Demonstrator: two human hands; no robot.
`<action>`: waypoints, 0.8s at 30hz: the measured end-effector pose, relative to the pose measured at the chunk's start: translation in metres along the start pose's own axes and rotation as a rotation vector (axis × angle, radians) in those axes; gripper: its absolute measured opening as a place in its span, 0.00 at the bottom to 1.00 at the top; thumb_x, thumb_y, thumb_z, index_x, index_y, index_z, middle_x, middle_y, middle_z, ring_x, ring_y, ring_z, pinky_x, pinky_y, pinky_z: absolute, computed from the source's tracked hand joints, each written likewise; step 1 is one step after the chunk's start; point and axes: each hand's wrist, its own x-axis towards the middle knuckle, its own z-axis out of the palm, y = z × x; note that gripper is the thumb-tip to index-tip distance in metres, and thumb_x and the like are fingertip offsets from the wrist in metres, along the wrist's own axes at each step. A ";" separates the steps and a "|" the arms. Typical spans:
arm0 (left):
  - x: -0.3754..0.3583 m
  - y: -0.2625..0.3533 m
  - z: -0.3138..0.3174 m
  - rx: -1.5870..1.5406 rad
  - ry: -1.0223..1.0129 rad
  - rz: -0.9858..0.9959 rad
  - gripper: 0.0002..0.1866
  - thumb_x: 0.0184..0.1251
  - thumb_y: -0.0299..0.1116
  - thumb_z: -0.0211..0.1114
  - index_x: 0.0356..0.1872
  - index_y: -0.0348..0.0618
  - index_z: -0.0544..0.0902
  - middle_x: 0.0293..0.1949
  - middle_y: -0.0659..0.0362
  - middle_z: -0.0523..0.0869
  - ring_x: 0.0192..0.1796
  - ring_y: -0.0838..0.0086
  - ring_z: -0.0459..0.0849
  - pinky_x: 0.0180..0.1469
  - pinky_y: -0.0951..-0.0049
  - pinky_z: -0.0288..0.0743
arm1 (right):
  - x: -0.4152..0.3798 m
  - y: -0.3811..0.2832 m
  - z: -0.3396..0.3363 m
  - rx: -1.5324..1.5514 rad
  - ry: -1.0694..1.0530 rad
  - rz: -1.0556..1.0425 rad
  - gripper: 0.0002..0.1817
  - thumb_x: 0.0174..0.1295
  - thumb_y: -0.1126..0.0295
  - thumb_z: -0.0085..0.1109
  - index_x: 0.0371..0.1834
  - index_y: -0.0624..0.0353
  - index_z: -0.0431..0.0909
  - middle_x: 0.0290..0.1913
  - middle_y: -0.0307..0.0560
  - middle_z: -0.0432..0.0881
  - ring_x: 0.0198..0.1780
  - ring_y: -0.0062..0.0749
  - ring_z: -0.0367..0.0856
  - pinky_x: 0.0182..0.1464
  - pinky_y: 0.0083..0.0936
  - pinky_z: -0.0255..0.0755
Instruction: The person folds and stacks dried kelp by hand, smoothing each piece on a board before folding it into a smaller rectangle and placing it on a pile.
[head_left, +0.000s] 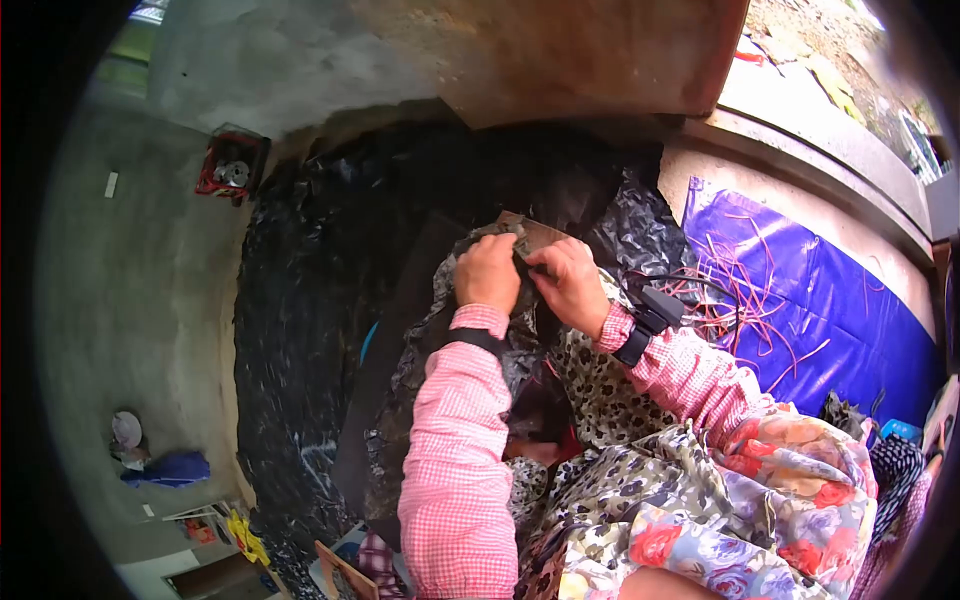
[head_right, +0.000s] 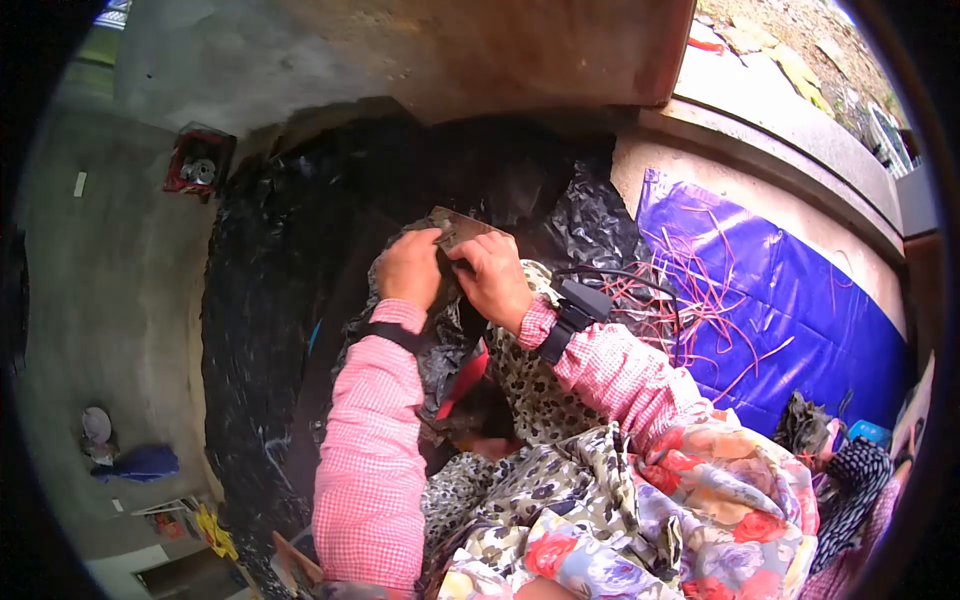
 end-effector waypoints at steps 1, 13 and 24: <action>0.000 -0.005 -0.006 -0.095 0.065 -0.028 0.08 0.58 0.30 0.60 0.37 0.48 0.84 0.35 0.54 0.86 0.39 0.56 0.84 0.42 0.58 0.77 | -0.002 0.002 -0.005 -0.016 -0.011 -0.039 0.15 0.42 0.78 0.65 0.35 0.54 0.77 0.34 0.44 0.78 0.43 0.44 0.74 0.49 0.37 0.65; -0.013 -0.050 -0.087 -1.535 -0.153 -0.747 0.07 0.69 0.30 0.59 0.37 0.38 0.81 0.34 0.62 0.84 0.38 0.79 0.81 0.45 0.78 0.73 | -0.006 -0.041 -0.035 0.074 -0.096 -0.398 0.14 0.40 0.77 0.65 0.33 0.53 0.80 0.35 0.39 0.74 0.42 0.39 0.74 0.43 0.34 0.66; -0.022 0.002 -0.121 -0.475 -0.209 -0.058 0.25 0.54 0.32 0.71 0.56 0.43 0.77 0.42 0.53 0.84 0.42 0.66 0.83 0.47 0.71 0.75 | -0.024 -0.073 -0.015 0.201 -0.235 -0.460 0.17 0.40 0.74 0.66 0.37 0.51 0.80 0.44 0.39 0.76 0.50 0.37 0.73 0.50 0.36 0.65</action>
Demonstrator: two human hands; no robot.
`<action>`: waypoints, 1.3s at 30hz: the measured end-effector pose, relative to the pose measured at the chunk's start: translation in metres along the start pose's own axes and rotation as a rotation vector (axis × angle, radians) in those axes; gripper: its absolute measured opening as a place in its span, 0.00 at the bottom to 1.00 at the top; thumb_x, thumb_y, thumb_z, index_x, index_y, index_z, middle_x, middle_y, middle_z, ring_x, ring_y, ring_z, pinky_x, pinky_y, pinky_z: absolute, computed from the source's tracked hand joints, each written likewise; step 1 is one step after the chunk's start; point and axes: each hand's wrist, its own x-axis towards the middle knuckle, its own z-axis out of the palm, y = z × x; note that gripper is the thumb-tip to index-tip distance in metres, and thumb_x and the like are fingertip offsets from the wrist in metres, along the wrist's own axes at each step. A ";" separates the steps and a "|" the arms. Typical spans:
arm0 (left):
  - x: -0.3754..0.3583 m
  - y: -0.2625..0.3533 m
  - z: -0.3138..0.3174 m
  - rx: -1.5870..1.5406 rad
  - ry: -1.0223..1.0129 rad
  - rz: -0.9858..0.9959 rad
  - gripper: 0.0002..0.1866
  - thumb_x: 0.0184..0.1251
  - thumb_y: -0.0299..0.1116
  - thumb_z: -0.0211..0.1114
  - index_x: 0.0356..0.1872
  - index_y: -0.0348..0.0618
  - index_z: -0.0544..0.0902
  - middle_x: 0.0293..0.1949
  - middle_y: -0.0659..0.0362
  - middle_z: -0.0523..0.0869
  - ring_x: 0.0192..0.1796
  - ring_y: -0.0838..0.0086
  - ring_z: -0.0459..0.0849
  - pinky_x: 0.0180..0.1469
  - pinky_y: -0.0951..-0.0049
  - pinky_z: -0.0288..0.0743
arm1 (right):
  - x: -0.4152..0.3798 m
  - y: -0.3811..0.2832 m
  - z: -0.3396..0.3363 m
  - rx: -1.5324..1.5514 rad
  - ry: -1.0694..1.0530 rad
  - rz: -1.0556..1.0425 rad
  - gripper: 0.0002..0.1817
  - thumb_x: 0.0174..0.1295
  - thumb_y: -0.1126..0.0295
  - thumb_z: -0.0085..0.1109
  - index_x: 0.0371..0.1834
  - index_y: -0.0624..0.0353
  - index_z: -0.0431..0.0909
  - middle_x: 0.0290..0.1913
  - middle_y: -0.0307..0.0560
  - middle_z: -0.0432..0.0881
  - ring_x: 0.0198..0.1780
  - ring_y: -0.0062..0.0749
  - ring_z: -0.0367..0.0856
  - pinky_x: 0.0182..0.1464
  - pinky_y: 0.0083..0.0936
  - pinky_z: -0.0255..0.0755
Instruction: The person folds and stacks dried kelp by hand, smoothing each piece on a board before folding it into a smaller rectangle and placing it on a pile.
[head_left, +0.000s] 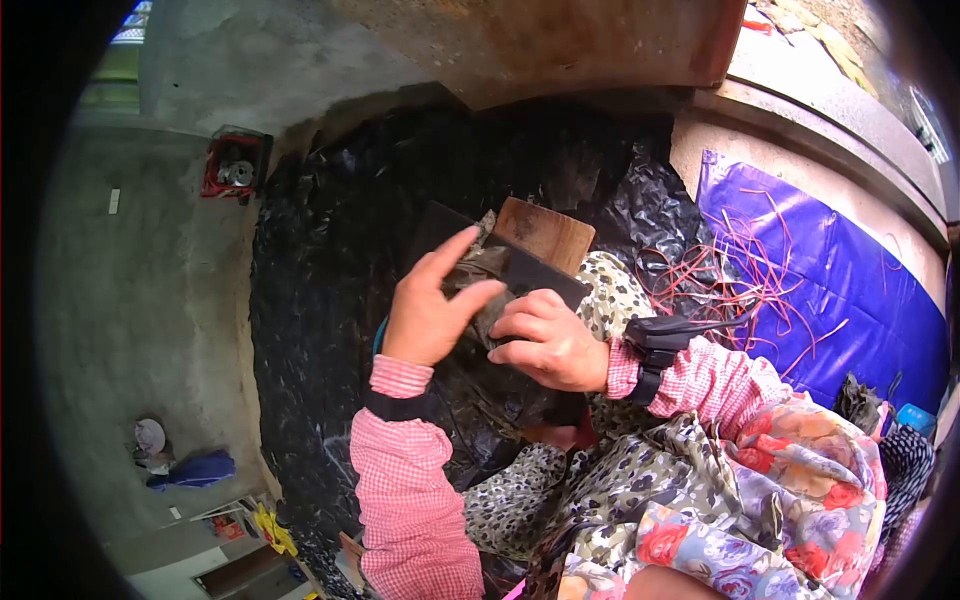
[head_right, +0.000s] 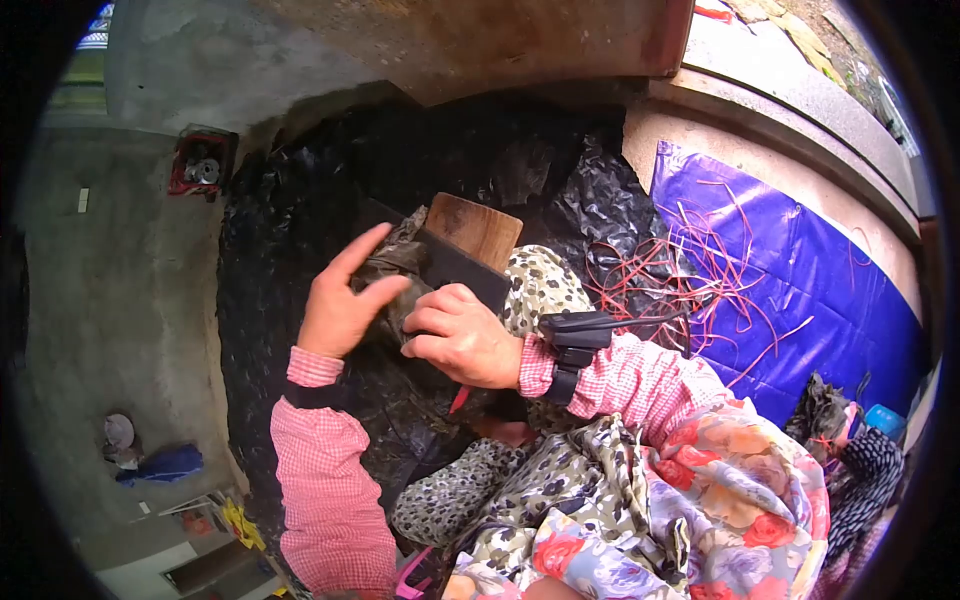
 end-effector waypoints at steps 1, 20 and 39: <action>0.001 0.009 0.001 0.231 -0.043 0.015 0.29 0.51 0.35 0.71 0.58 0.52 0.77 0.41 0.48 0.81 0.41 0.56 0.82 0.45 0.65 0.76 | -0.001 0.000 0.004 0.024 0.003 -0.002 0.16 0.40 0.73 0.66 0.37 0.51 0.81 0.44 0.39 0.77 0.50 0.38 0.73 0.50 0.37 0.65; 0.008 -0.047 -0.019 -0.960 0.120 -0.659 0.07 0.64 0.31 0.65 0.31 0.38 0.82 0.30 0.59 0.86 0.32 0.76 0.83 0.39 0.76 0.76 | -0.012 0.005 -0.005 0.085 0.032 0.107 0.15 0.41 0.75 0.64 0.36 0.50 0.81 0.37 0.39 0.76 0.43 0.34 0.75 0.46 0.32 0.67; -0.003 -0.005 0.042 -0.491 0.100 -0.108 0.06 0.57 0.22 0.67 0.35 0.33 0.83 0.45 0.56 0.84 0.43 0.79 0.80 0.47 0.79 0.73 | 0.095 0.137 0.026 -0.159 -0.712 0.884 0.24 0.55 0.50 0.59 0.28 0.66 0.84 0.25 0.56 0.82 0.31 0.42 0.84 0.37 0.34 0.76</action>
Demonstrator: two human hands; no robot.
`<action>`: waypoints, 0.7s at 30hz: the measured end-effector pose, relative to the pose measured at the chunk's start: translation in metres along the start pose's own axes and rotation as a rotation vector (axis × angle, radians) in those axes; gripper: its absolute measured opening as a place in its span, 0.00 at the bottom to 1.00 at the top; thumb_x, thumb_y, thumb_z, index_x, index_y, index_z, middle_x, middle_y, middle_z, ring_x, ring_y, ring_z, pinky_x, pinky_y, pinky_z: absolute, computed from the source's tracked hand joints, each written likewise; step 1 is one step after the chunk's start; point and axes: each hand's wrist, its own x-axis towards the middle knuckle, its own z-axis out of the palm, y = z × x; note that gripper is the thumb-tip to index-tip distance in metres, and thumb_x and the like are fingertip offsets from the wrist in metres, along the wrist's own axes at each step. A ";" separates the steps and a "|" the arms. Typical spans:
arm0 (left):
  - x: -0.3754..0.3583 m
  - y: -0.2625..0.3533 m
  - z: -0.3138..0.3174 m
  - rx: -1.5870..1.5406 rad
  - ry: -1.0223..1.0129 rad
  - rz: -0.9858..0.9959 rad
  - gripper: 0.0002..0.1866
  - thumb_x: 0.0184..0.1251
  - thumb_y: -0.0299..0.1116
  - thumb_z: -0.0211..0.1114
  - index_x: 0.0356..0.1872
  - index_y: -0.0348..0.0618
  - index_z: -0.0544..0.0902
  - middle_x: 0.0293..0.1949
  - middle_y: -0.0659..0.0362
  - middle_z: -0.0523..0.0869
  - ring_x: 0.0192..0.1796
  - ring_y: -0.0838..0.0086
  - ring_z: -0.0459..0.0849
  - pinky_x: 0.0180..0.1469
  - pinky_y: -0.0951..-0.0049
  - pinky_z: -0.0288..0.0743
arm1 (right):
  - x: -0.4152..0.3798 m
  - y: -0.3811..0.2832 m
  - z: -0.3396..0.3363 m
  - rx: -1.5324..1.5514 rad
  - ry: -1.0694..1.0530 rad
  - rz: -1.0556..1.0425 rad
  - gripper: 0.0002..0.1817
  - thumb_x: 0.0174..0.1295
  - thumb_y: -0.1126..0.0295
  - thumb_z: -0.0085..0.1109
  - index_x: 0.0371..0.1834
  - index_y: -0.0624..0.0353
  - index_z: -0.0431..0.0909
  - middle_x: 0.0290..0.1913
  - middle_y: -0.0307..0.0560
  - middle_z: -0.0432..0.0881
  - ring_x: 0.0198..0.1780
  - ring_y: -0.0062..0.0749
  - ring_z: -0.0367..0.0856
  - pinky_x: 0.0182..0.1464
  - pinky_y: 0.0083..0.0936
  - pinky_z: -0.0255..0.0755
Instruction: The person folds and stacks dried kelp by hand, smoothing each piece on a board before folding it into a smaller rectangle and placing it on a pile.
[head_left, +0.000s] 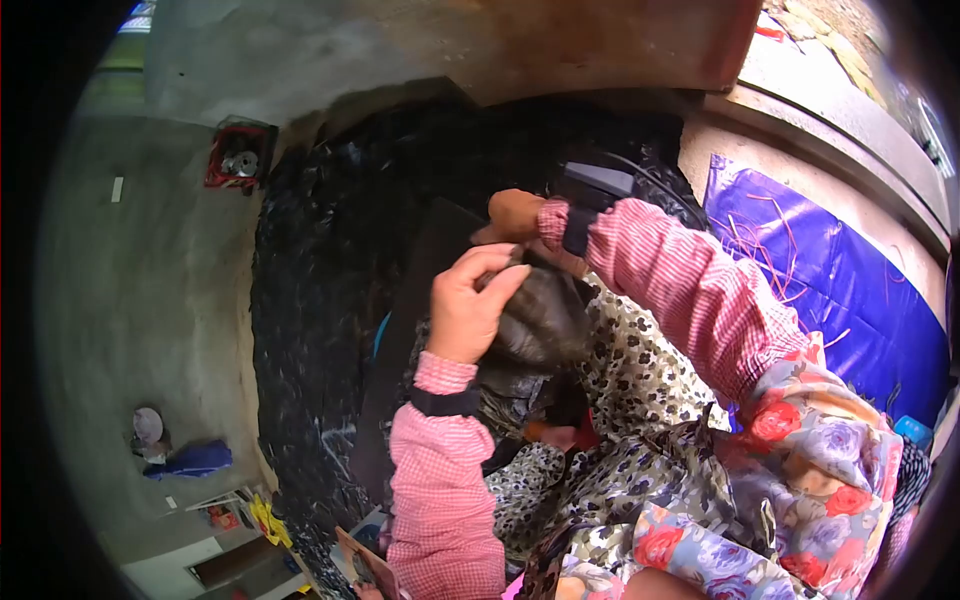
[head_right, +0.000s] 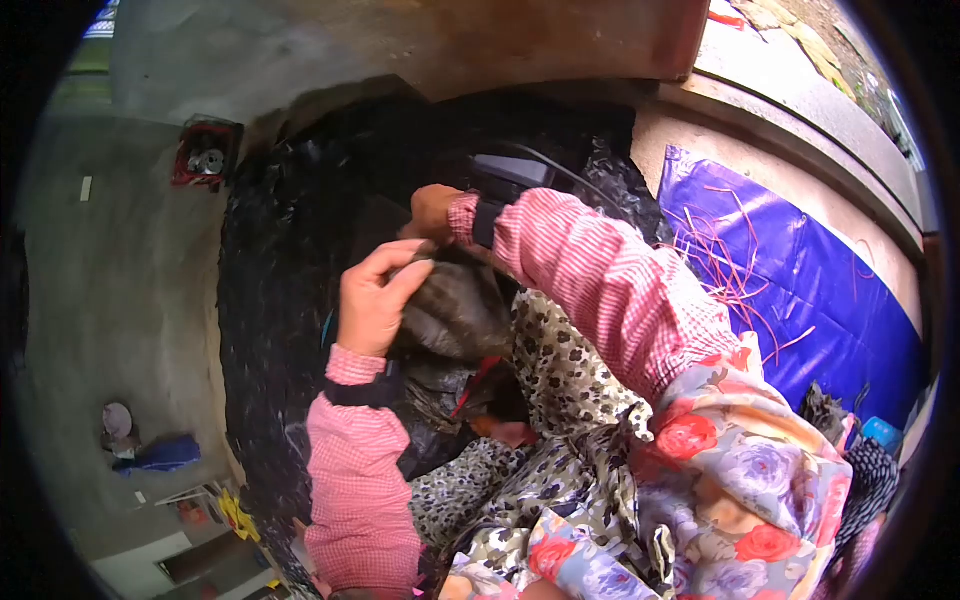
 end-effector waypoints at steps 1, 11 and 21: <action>0.001 -0.004 0.006 0.080 0.013 0.051 0.07 0.57 0.22 0.66 0.37 0.33 0.83 0.48 0.55 0.83 0.46 0.77 0.80 0.49 0.78 0.73 | 0.025 0.014 0.009 -0.005 -0.003 -0.011 0.24 0.55 0.50 0.59 0.28 0.66 0.84 0.25 0.56 0.82 0.31 0.42 0.84 0.37 0.34 0.76; -0.028 -0.001 0.059 0.480 0.391 -0.041 0.46 0.56 0.23 0.65 0.73 0.48 0.47 0.62 0.39 0.65 0.62 0.44 0.67 0.65 0.57 0.62 | 0.012 -0.035 -0.020 0.233 -0.032 -0.905 0.13 0.50 0.73 0.56 0.39 0.54 0.85 0.36 0.48 0.86 0.39 0.40 0.84 0.43 0.30 0.76; -0.041 -0.031 0.054 0.748 0.296 0.183 0.19 0.56 0.24 0.63 0.52 0.41 0.77 0.36 0.48 0.83 0.39 0.52 0.82 0.41 0.58 0.75 | 0.008 -0.063 -0.003 -0.416 -0.416 -0.670 0.13 0.47 0.68 0.55 0.34 0.59 0.85 0.31 0.52 0.84 0.36 0.44 0.82 0.41 0.36 0.75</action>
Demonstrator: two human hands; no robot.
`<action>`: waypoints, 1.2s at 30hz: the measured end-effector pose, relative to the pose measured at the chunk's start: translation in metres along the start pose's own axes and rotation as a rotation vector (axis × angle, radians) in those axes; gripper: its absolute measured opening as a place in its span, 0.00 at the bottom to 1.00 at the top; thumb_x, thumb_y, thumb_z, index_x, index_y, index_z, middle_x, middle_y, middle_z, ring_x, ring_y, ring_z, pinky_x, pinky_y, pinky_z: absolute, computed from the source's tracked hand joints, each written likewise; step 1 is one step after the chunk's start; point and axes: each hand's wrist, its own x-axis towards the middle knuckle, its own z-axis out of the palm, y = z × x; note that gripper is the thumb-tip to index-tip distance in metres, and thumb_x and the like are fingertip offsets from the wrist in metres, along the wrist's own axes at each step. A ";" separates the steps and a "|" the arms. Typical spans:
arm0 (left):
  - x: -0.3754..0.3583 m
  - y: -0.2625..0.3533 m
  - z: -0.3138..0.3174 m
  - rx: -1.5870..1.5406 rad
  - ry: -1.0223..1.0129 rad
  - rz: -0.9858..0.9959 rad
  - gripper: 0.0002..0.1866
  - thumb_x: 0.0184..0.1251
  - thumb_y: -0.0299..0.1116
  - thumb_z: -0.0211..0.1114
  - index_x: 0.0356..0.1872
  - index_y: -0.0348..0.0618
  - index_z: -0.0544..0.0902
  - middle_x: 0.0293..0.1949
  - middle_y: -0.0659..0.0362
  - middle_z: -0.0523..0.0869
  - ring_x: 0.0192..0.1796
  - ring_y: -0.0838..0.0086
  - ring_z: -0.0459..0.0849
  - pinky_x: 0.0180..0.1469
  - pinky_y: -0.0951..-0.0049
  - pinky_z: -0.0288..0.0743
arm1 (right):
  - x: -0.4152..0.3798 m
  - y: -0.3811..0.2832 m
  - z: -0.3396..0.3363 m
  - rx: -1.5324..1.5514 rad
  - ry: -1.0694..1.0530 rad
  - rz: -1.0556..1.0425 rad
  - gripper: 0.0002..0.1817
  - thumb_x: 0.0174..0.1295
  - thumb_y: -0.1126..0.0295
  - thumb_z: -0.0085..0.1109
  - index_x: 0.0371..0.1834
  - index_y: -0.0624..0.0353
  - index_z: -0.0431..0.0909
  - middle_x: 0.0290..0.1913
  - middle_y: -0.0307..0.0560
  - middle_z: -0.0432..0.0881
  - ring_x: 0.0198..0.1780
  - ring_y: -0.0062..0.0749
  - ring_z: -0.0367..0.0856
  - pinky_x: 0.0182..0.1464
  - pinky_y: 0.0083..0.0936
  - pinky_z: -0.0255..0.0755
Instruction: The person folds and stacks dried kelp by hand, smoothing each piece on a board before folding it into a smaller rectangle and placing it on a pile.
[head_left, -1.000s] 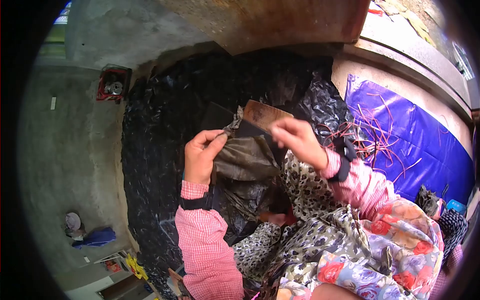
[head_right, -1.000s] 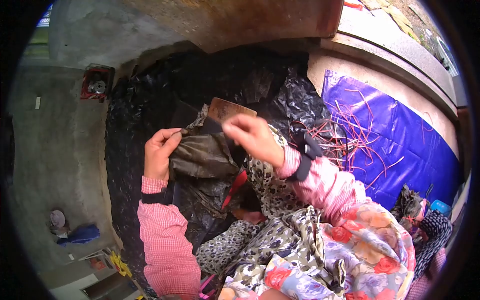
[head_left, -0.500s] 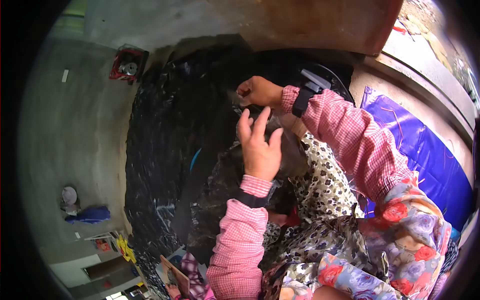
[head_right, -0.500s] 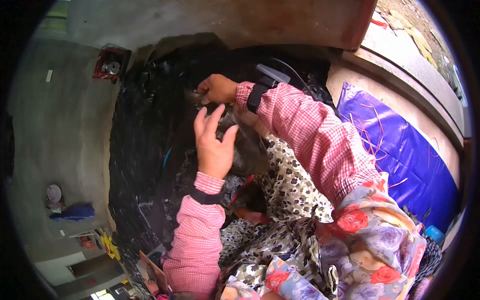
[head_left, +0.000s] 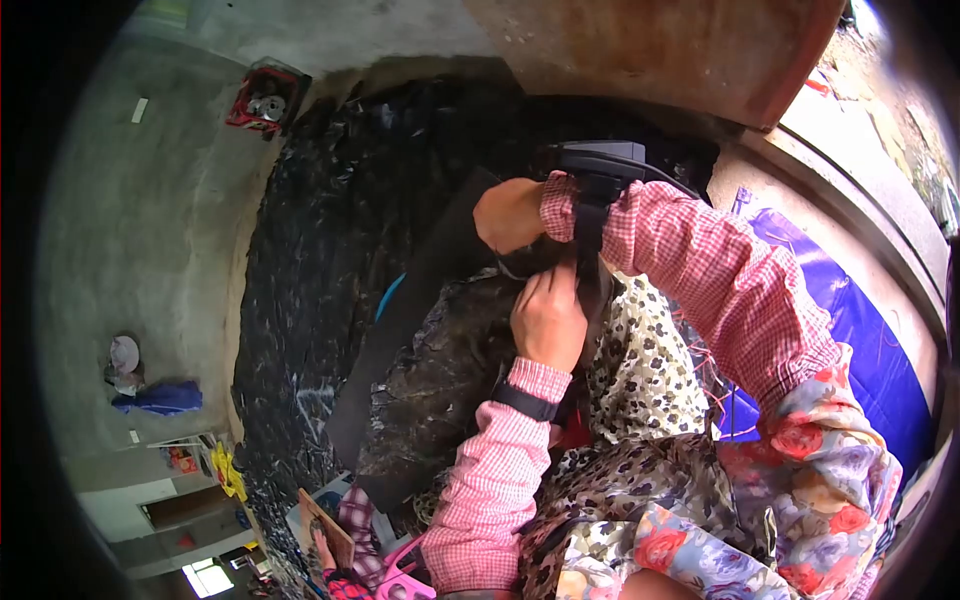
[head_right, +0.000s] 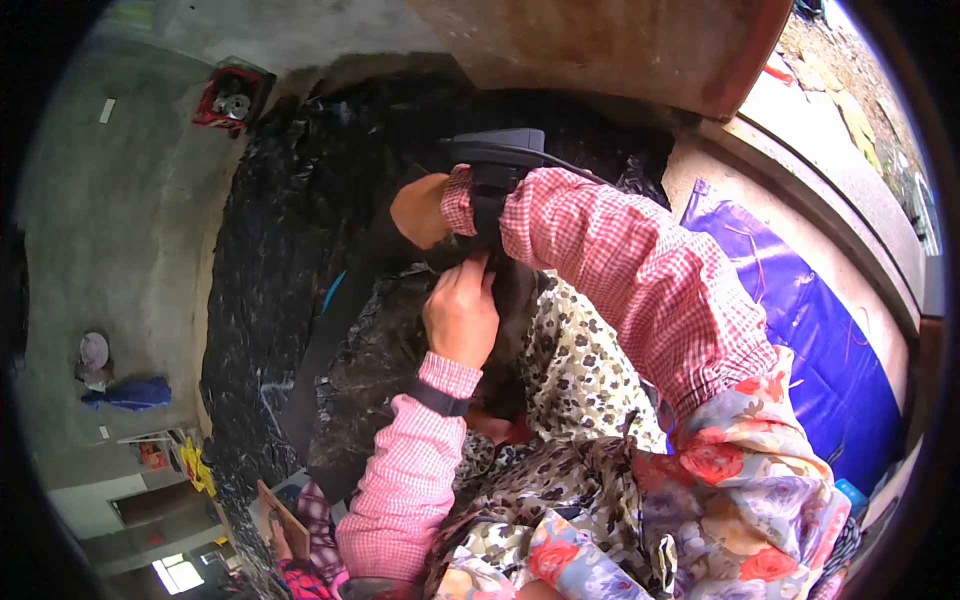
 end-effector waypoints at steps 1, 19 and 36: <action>0.003 -0.002 0.007 -0.102 0.041 -0.035 0.14 0.56 0.22 0.63 0.46 0.41 0.81 0.34 0.48 0.84 0.39 0.53 0.83 0.40 0.60 0.76 | 0.006 -0.002 0.003 -0.029 -0.059 -0.010 0.13 0.47 0.67 0.55 0.33 0.59 0.85 0.31 0.53 0.84 0.36 0.45 0.82 0.40 0.37 0.74; 0.045 -0.080 -0.004 -0.336 -0.096 -0.472 0.12 0.61 0.36 0.65 0.33 0.34 0.82 0.26 0.53 0.84 0.30 0.69 0.79 0.36 0.69 0.72 | -0.084 0.030 0.021 0.687 0.686 0.393 0.24 0.63 0.53 0.52 0.37 0.67 0.82 0.25 0.58 0.81 0.29 0.43 0.83 0.36 0.35 0.75; 0.050 -0.041 -0.041 -0.150 -0.148 0.011 0.11 0.53 0.31 0.70 0.37 0.41 0.81 0.36 0.55 0.83 0.40 0.59 0.82 0.44 0.63 0.73 | -0.100 -0.050 0.090 0.410 1.002 0.352 0.27 0.46 0.75 0.57 0.55 0.66 0.71 0.45 0.62 0.78 0.47 0.54 0.78 0.49 0.39 0.73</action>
